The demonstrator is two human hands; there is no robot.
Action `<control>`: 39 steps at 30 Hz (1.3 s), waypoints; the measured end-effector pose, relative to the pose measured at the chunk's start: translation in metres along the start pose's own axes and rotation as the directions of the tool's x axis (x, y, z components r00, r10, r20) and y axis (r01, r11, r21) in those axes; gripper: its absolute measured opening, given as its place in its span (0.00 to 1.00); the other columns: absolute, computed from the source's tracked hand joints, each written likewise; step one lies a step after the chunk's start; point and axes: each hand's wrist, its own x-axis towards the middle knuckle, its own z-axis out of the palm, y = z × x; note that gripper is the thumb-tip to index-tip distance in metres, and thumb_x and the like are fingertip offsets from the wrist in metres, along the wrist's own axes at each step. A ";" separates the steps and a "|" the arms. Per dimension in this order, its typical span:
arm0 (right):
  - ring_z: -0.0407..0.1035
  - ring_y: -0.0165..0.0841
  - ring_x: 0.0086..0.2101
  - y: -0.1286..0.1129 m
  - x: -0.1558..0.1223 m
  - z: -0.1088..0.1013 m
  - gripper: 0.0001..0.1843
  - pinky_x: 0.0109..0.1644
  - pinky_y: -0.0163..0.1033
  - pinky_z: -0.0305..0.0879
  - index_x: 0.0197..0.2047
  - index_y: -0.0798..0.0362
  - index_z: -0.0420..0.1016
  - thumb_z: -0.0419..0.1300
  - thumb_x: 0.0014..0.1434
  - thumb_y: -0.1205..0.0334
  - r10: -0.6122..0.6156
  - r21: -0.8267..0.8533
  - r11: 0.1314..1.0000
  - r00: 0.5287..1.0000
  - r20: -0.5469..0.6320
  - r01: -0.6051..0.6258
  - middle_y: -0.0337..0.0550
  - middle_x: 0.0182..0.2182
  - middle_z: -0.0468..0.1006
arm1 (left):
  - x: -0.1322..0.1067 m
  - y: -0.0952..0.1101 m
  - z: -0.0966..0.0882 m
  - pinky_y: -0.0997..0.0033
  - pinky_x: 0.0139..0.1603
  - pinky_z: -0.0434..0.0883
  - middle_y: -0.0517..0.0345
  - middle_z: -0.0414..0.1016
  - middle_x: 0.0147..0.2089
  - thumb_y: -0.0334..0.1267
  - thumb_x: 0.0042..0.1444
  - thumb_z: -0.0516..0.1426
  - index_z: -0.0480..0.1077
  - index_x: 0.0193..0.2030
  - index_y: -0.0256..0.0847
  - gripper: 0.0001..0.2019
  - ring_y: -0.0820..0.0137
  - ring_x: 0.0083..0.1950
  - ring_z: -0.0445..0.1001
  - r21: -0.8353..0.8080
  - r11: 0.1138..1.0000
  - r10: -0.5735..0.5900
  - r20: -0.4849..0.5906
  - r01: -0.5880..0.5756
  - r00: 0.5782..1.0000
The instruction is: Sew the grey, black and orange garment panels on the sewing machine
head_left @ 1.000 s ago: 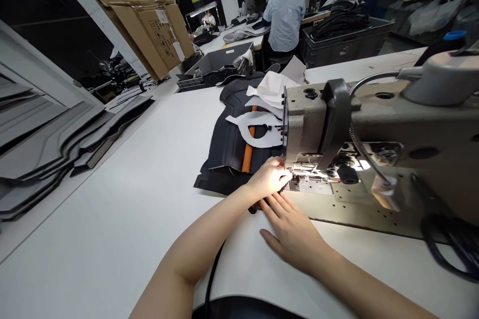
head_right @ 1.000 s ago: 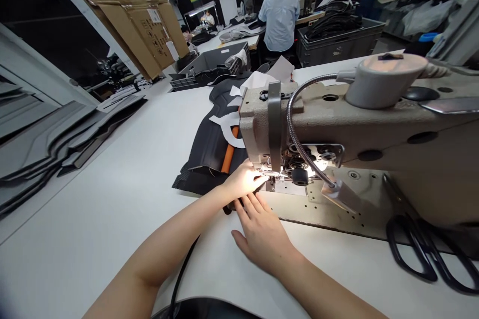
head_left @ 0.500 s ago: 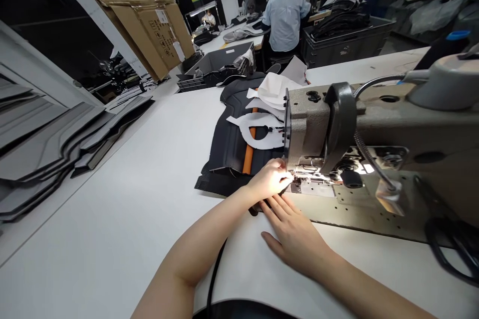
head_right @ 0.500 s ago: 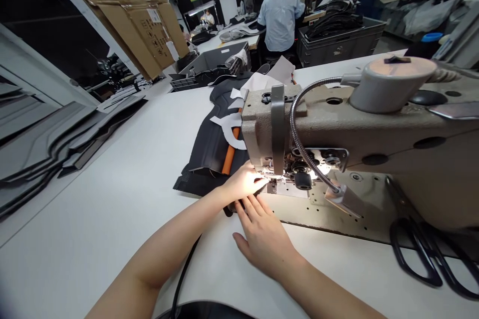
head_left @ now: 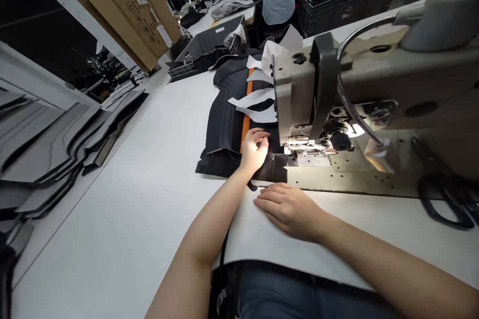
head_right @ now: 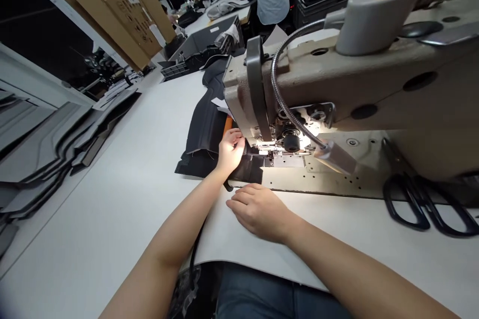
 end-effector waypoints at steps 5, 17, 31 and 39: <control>0.70 0.35 0.43 0.002 -0.001 0.001 0.16 0.49 0.44 0.65 0.47 0.54 0.73 0.46 0.65 0.67 0.029 0.086 0.996 0.999 0.041 -0.032 0.48 0.41 0.77 | 0.009 0.015 0.014 0.47 0.66 0.48 0.37 0.57 0.64 0.36 0.57 0.55 0.61 0.60 0.30 0.24 0.48 0.67 0.49 0.500 0.861 -0.044 0.249 -0.090 0.968; 0.71 0.35 0.41 0.016 -0.016 -0.018 0.17 0.46 0.43 0.66 0.48 0.52 0.73 0.45 0.66 0.65 0.062 0.107 0.992 0.995 0.073 -0.070 0.46 0.38 0.78 | -0.041 -0.033 -0.154 0.62 0.59 0.61 0.48 0.68 0.58 0.36 0.62 0.46 0.65 0.57 0.38 0.18 0.61 0.59 0.66 0.781 0.597 -0.456 0.146 0.180 0.878; 0.69 0.34 0.38 0.006 -0.011 -0.017 0.16 0.43 0.41 0.64 0.45 0.50 0.75 0.46 0.65 0.65 0.055 0.175 0.982 0.991 0.123 -0.077 0.42 0.35 0.78 | -0.100 0.011 -0.280 0.57 0.55 0.66 0.43 0.62 0.62 0.34 0.57 0.45 0.59 0.62 0.34 0.25 0.54 0.60 0.64 0.933 0.268 -0.548 -0.058 0.241 0.835; 0.69 0.34 0.40 0.005 -0.010 -0.018 0.17 0.46 0.41 0.64 0.47 0.51 0.74 0.44 0.66 0.65 0.088 0.176 0.978 0.986 0.140 -0.112 0.43 0.36 0.78 | -0.067 0.041 -0.151 0.64 0.38 0.71 0.46 0.62 0.57 0.42 0.59 0.50 0.45 0.68 0.45 0.31 0.57 0.47 0.70 0.866 0.478 -0.420 0.373 -0.148 0.828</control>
